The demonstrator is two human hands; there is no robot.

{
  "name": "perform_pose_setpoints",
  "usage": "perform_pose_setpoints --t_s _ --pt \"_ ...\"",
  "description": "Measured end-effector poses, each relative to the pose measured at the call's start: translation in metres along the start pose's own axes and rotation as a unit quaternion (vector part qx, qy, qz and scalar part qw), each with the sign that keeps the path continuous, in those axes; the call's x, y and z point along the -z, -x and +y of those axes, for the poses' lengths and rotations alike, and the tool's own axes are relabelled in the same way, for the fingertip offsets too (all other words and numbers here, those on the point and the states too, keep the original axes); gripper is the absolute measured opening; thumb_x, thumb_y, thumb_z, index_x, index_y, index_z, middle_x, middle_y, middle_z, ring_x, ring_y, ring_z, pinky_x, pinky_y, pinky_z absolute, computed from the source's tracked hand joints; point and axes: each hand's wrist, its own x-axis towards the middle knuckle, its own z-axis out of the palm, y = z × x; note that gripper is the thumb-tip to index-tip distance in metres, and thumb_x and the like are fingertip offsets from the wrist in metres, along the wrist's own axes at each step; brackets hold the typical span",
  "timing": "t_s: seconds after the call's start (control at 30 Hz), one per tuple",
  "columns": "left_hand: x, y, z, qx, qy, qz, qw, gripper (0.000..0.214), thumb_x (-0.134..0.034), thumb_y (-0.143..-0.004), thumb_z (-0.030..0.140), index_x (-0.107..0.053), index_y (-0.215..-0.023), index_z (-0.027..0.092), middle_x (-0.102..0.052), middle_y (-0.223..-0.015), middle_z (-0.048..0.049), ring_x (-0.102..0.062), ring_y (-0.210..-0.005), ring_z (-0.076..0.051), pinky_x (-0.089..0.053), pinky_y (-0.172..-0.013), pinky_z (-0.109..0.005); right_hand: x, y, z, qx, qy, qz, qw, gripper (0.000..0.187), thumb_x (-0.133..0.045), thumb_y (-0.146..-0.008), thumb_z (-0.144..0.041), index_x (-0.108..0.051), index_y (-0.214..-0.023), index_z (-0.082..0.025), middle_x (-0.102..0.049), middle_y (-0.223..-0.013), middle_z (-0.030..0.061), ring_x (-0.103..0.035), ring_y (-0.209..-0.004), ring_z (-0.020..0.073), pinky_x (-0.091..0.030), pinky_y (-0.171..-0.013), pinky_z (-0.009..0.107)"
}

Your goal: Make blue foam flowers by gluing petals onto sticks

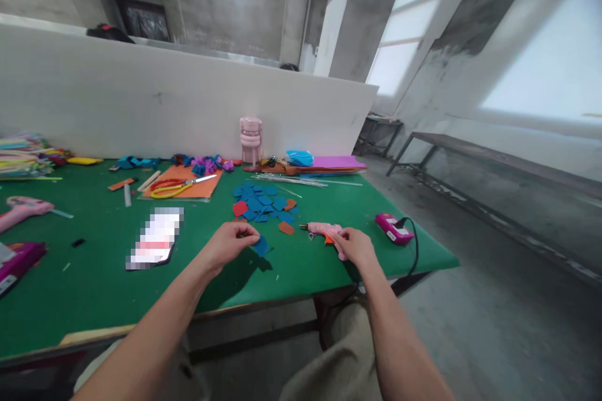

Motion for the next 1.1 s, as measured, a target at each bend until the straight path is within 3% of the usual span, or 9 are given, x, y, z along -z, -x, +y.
perform_pose_setpoints --t_s 0.1,0.13,0.2,0.3,0.5,0.6,0.73,0.87,1.1 --pt "0.004 0.003 0.006 -0.04 -0.01 0.009 0.999 0.025 -0.054 -0.068 0.038 -0.063 -0.069 0.014 -0.061 -0.064 -0.0014 -0.051 -0.06 -0.012 -0.038 -0.053 -0.022 0.002 0.013 -0.038 0.067 -0.052 0.095 0.992 0.033 -0.046 -0.074 -0.046 -0.061 -0.076 -0.017 -0.059 -0.076 0.0054 -0.051 -0.066 0.0151 -0.037 -0.059 0.025" --pt "0.006 0.004 0.008 -0.056 -0.012 0.009 0.998 0.025 -0.053 -0.068 0.037 -0.063 -0.069 0.014 -0.062 -0.066 -0.0022 -0.052 -0.062 -0.013 -0.039 -0.056 -0.023 0.0 0.019 -0.055 0.113 -0.105 0.063 0.986 0.033 -0.043 -0.077 -0.044 -0.062 -0.077 -0.017 -0.06 -0.076 0.0047 -0.052 -0.068 0.015 -0.038 -0.063 0.026" --pt "0.008 0.006 0.011 -0.086 -0.02 0.009 0.996 0.024 -0.052 -0.069 0.036 -0.063 -0.069 0.014 -0.063 -0.068 -0.003 -0.054 -0.066 -0.015 -0.04 -0.061 -0.024 -0.008 0.03 -0.087 0.192 -0.196 -0.081 0.958 0.03 -0.043 -0.078 -0.04 -0.064 -0.08 -0.018 -0.062 -0.074 0.0021 -0.054 -0.071 0.0143 -0.039 -0.063 0.024" --pt "0.009 0.008 0.011 -0.115 -0.038 0.014 0.993 0.023 -0.05 -0.071 0.034 -0.064 -0.071 0.016 -0.064 -0.069 -0.0032 -0.055 -0.067 -0.016 -0.04 -0.063 -0.025 -0.026 0.041 -0.119 0.224 -0.243 -0.239 0.913 0.028 -0.049 -0.074 -0.037 -0.066 -0.074 -0.015 -0.061 -0.064 0.0002 -0.051 -0.059 0.0116 -0.036 -0.052 0.02" --pt "0.003 0.009 0.008 -0.115 -0.089 0.001 0.989 0.021 -0.05 -0.072 0.031 -0.065 -0.072 0.016 -0.064 -0.07 -0.0031 -0.054 -0.065 -0.016 -0.039 -0.061 -0.024 -0.053 0.042 -0.119 0.132 -0.294 -0.265 0.909 0.022 -0.05 -0.069 -0.028 -0.065 -0.066 -0.012 -0.048 -0.049 -0.0032 -0.038 -0.046 0.0069 -0.025 -0.042 0.018" --pt "0.0 0.01 0.013 -0.108 -0.057 0.016 0.992 0.022 -0.051 -0.073 0.034 -0.063 -0.076 0.017 -0.063 -0.073 -0.0027 -0.053 -0.066 -0.015 -0.039 -0.061 -0.024 -0.054 0.038 -0.111 0.112 -0.337 -0.251 0.9 0.021 -0.051 -0.067 -0.026 -0.059 -0.054 -0.013 -0.04 -0.044 -0.0047 -0.033 -0.044 0.0066 -0.023 -0.042 0.019" --pt "-0.004 0.012 0.02 -0.064 0.051 0.051 0.995 0.029 -0.038 -0.08 0.043 -0.055 -0.084 0.019 -0.054 -0.069 0.0006 -0.042 -0.052 -0.009 -0.032 -0.047 -0.02 -0.045 0.031 -0.104 0.079 -0.412 -0.145 0.896 0.025 -0.051 -0.069 -0.031 -0.056 -0.051 -0.014 -0.043 -0.048 -0.0035 -0.038 -0.051 0.0088 -0.031 -0.051 0.021" --pt "-0.016 0.012 0.019 -0.029 0.149 -0.006 0.988 0.028 -0.037 -0.081 0.044 -0.049 -0.08 0.018 -0.047 -0.059 0.003 -0.029 -0.043 -0.006 -0.022 -0.04 -0.018 -0.036 0.028 -0.1 0.055 -0.459 -0.07 0.884 0.028 -0.05 -0.071 -0.039 -0.06 -0.061 -0.015 -0.052 -0.056 -0.0006 -0.044 -0.059 0.0123 -0.036 -0.056 0.023" --pt "-0.042 0.013 0.014 0.021 0.298 -0.055 0.953 0.021 -0.042 -0.081 0.041 -0.04 -0.079 0.02 -0.053 -0.056 0.0032 -0.025 -0.042 -0.005 -0.016 -0.04 -0.017 -0.046 0.028 -0.103 0.03 -0.486 -0.065 0.871 0.024 -0.051 -0.071 -0.036 -0.056 -0.061 -0.015 -0.051 -0.058 -0.0015 -0.048 -0.061 0.0125 -0.039 -0.06 0.023"
